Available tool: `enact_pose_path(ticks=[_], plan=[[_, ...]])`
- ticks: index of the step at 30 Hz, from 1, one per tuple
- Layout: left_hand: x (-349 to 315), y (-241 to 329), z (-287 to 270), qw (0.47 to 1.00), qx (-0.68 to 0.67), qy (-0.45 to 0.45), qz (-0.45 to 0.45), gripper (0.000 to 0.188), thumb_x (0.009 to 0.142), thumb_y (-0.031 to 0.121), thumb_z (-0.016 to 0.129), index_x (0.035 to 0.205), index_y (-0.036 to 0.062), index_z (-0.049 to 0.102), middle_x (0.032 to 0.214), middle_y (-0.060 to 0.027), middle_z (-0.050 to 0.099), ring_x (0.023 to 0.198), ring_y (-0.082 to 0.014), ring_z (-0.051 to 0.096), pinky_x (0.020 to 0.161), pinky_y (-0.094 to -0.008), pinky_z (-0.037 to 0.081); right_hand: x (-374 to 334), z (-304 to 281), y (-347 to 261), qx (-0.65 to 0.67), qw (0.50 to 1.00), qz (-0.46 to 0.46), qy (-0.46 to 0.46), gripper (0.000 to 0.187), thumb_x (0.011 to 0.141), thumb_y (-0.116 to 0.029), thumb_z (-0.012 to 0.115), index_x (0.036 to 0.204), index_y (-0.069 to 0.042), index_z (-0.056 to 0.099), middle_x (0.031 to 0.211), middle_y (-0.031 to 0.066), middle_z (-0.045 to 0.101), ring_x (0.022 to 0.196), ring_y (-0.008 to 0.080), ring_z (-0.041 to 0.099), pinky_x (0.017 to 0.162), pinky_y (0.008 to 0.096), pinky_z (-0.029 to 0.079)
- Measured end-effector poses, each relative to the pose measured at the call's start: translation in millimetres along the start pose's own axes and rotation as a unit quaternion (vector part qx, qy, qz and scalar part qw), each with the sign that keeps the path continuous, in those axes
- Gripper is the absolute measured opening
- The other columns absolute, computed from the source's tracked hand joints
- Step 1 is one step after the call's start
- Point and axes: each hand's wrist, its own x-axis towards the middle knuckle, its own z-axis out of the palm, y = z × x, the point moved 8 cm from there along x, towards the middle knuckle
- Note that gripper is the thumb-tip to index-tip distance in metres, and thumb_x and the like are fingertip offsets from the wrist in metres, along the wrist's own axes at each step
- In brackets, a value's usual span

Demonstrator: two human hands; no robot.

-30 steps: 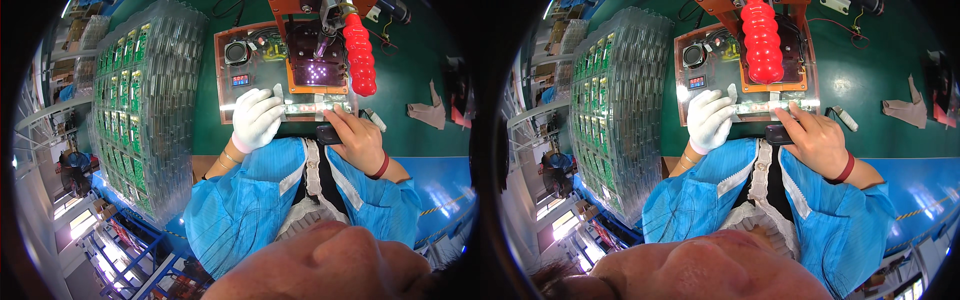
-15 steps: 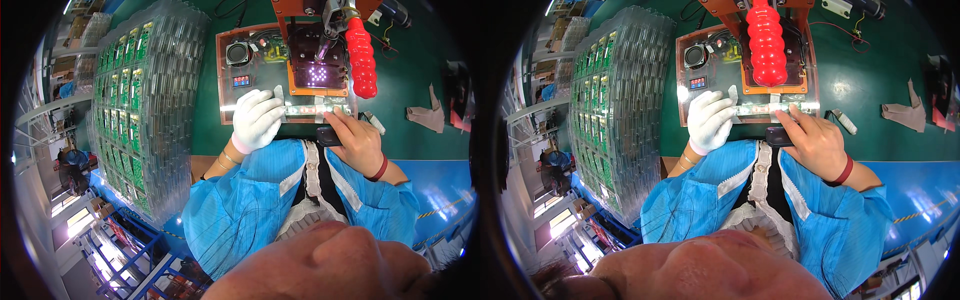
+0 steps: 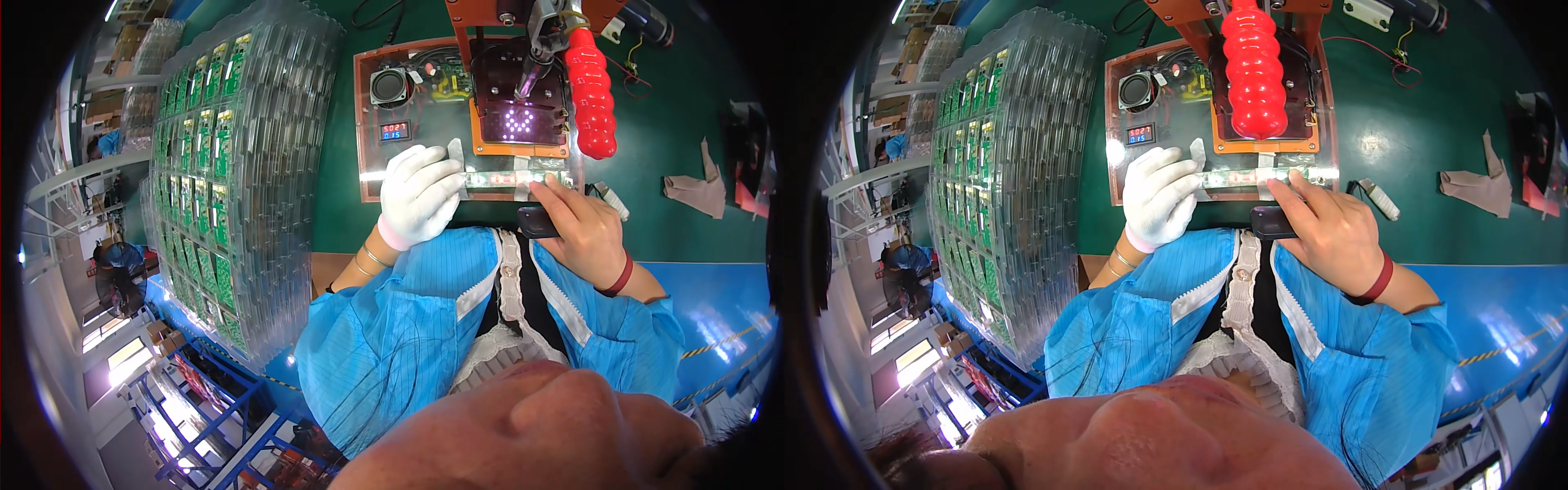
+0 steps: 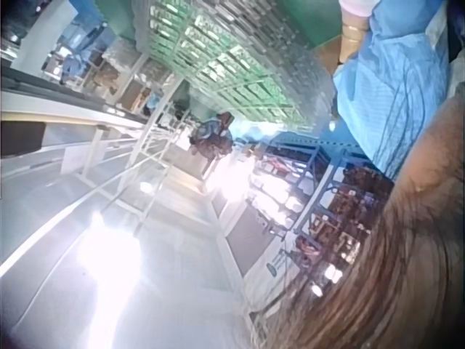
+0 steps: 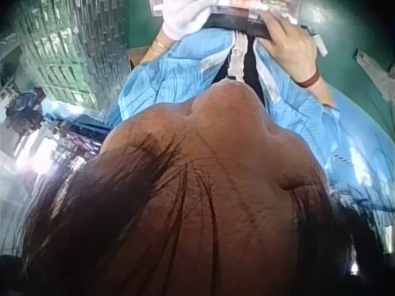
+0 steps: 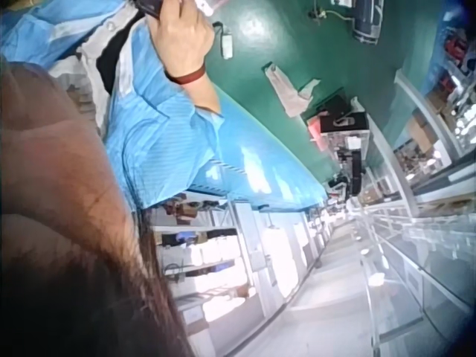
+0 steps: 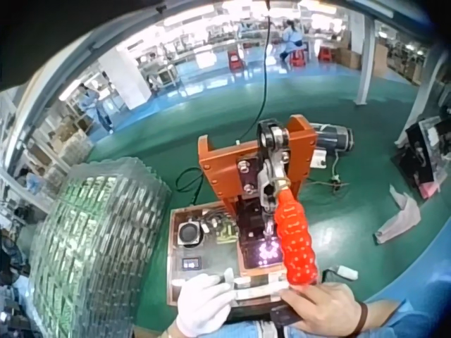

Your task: Test and inspect printed circuit boards using a manual testing fixture at a workstation.

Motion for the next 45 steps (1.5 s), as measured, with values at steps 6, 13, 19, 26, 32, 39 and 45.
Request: enact_pose_path(ticks=[6, 13, 19, 26, 32, 39, 45], plan=[[-0.8, -0.8, 0.0, 1.0, 0.009, 0.006, 0.012, 0.026, 0.074, 0.014, 0.075, 0.098, 0.006, 0.072, 0.106, -0.0088, 0.073, 0.101, -0.0317, 0.066, 0.09, -0.0476, 0.052, 2.2, -1.9, -1.8, 0.004, 1.0, -0.001, 0.006, 0.07, 0.069, -0.026, 0.086, 0.133, -0.007, 0.065, 0.117, 0.0181, 0.071, 0.083, 0.0281, 0.073, 0.075, 0.0378, 0.059], [-1.1, 0.7, 5.3, 0.999, 0.034, -0.019, 0.003, 0.025, 0.076, 0.016, 0.075, 0.098, 0.0082, 0.067, 0.114, -0.0102, 0.072, 0.113, -0.0385, 0.063, 0.095, -0.0525, 0.052, -3.3, -2.6, 26.4, 0.242, 0.966, 0.077, 0.052, 0.054, 0.08, -0.013, 0.083, 0.13, -0.003, 0.066, 0.107, 0.0166, 0.076, 0.081, 0.0228, 0.074, 0.07, 0.0349, 0.059], [0.5, -2.2, 8.3, 1.0, 0.024, -0.007, 0.007, 0.027, 0.07, 0.019, 0.08, 0.09, 0.0093, 0.065, 0.11, -0.0082, 0.072, 0.111, -0.0355, 0.064, 0.095, -0.0525, 0.051, -25.0, 22.2, 53.8, 0.636, 0.738, 0.21, 0.084, 0.052, 0.092, -0.016, 0.072, 0.136, 0.007, 0.055, 0.106, 0.0139, 0.075, 0.082, 0.016, 0.069, 0.08, 0.0304, 0.055], [0.0, -1.2, 8.1, 0.999, 0.028, -0.025, 0.004, 0.023, 0.075, 0.016, 0.078, 0.094, 0.0078, 0.067, 0.113, -0.0096, 0.073, 0.116, -0.0386, 0.063, 0.097, -0.0528, 0.051, -16.7, 37.3, 44.4, 0.723, 0.653, 0.222, 0.033, 0.073, 0.103, -0.049, 0.057, 0.143, 0.011, 0.042, 0.1, 0.0161, 0.071, 0.076, 0.0179, 0.067, 0.074, 0.0299, 0.053], [-0.5, -1.2, 8.4, 0.999, 0.032, -0.032, 0.0, 0.023, 0.075, 0.016, 0.078, 0.093, 0.0073, 0.067, 0.113, -0.0097, 0.073, 0.115, -0.0387, 0.064, 0.098, -0.0528, 0.051, -14.5, 41.2, 45.4, 0.745, 0.625, 0.228, 0.046, 0.069, 0.111, -0.053, 0.027, 0.141, 0.006, 0.046, 0.093, 0.0161, 0.069, 0.07, 0.018, 0.065, 0.069, 0.0301, 0.051], [-1.5, -2.0, 6.0, 0.999, 0.024, -0.028, -0.004, 0.023, 0.077, 0.017, 0.075, 0.097, 0.0063, 0.07, 0.113, -0.0102, 0.073, 0.114, -0.039, 0.064, 0.098, -0.0517, 0.05, -13.7, 48.0, 48.4, 0.804, 0.544, 0.234, 0.048, 0.069, 0.112, -0.053, 0.023, 0.132, 0.005, 0.056, 0.081, 0.013, 0.069, 0.067, 0.0187, 0.065, 0.066, 0.0307, 0.052], [-2.2, -9.8, -5.2, 0.998, -0.029, -0.007, -0.055, 0.021, 0.083, 0.013, 0.066, 0.096, -0.0018, 0.073, 0.102, -0.0152, 0.073, 0.104, -0.041, 0.066, 0.097, -0.049, 0.052, -14.7, 53.6, 47.4, 0.807, 0.533, 0.249, 0.044, 0.062, 0.111, -0.051, 0.027, 0.111, 0.001, 0.062, 0.068, 0.0124, 0.065, 0.055, 0.0204, 0.062, 0.057, 0.0309, 0.052]])
